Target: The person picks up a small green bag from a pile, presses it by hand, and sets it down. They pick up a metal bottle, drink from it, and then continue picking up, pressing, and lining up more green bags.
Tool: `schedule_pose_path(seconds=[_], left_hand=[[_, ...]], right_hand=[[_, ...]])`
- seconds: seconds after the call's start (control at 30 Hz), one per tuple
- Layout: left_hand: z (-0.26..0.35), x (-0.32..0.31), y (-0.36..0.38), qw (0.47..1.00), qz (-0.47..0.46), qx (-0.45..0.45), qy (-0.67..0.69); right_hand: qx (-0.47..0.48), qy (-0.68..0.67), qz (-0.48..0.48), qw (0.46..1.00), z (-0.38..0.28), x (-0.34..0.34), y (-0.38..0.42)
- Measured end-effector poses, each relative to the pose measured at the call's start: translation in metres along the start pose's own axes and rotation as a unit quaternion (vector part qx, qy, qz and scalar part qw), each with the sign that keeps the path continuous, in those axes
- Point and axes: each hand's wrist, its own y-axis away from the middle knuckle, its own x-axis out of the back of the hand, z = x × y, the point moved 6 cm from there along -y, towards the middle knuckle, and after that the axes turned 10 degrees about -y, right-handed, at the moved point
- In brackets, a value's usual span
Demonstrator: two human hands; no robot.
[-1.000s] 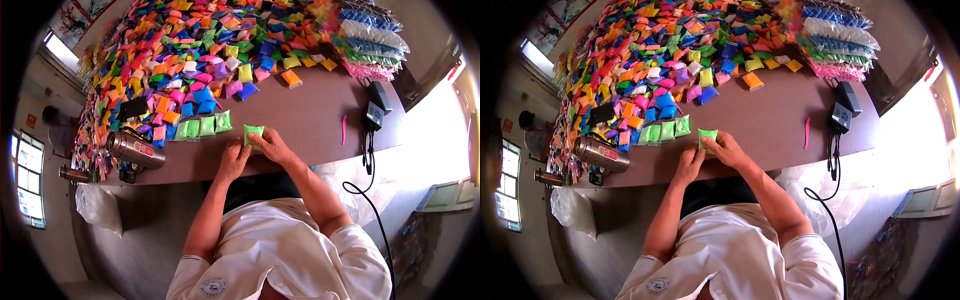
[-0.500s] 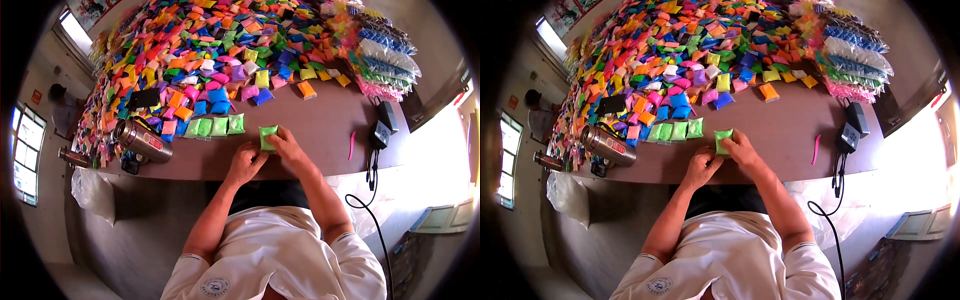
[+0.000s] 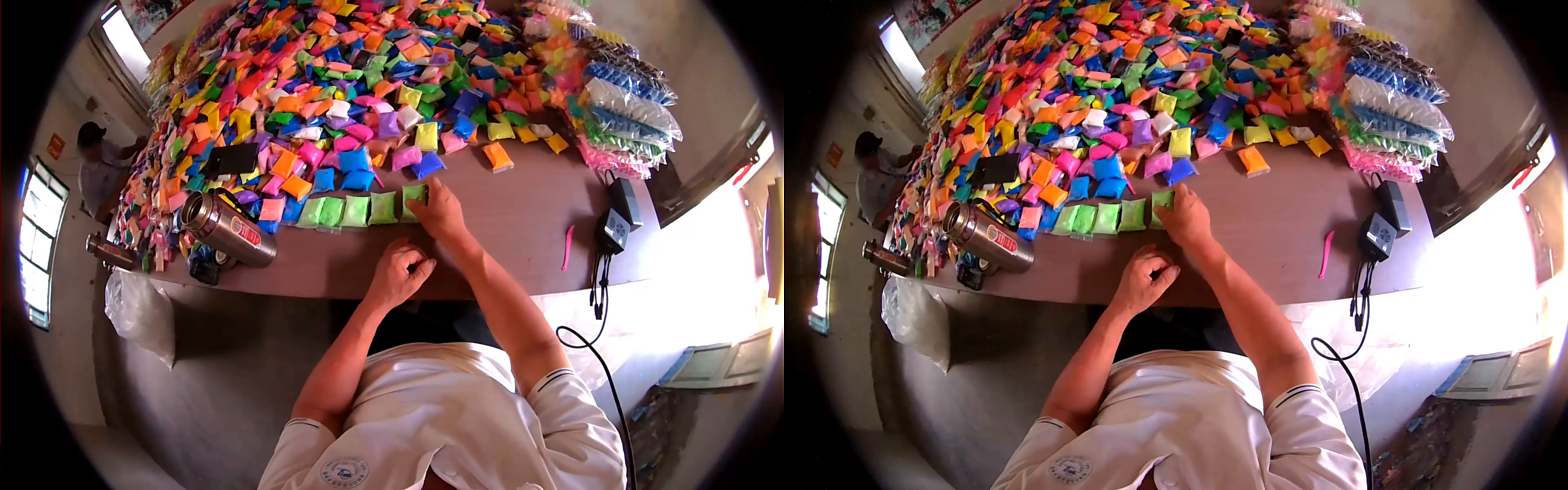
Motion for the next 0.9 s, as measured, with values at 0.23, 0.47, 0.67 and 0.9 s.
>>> schedule_pose_path(seconds=[0.23, 0.47, 0.67, 0.9], left_hand=[[0.007, 0.006, -0.001, 1.0, 0.01, -0.003, -0.009], [0.005, 0.001, 0.0, 0.999, 0.024, -0.028, -0.017], [0.005, 0.002, 0.001, 1.0, 0.014, -0.009, -0.018], [0.005, 0.003, 0.0, 0.999, 0.025, -0.018, -0.011]], right_hand=[[-0.051, 0.019, -0.033, 0.998, -0.011, 0.013, 0.003], [-0.023, 0.037, -0.04, 0.998, -0.004, 0.005, 0.004], [-0.041, 0.007, -0.051, 0.998, -0.003, 0.01, 0.001], [-0.006, -0.166, 0.044, 0.985, 0.025, 0.015, -0.024]])
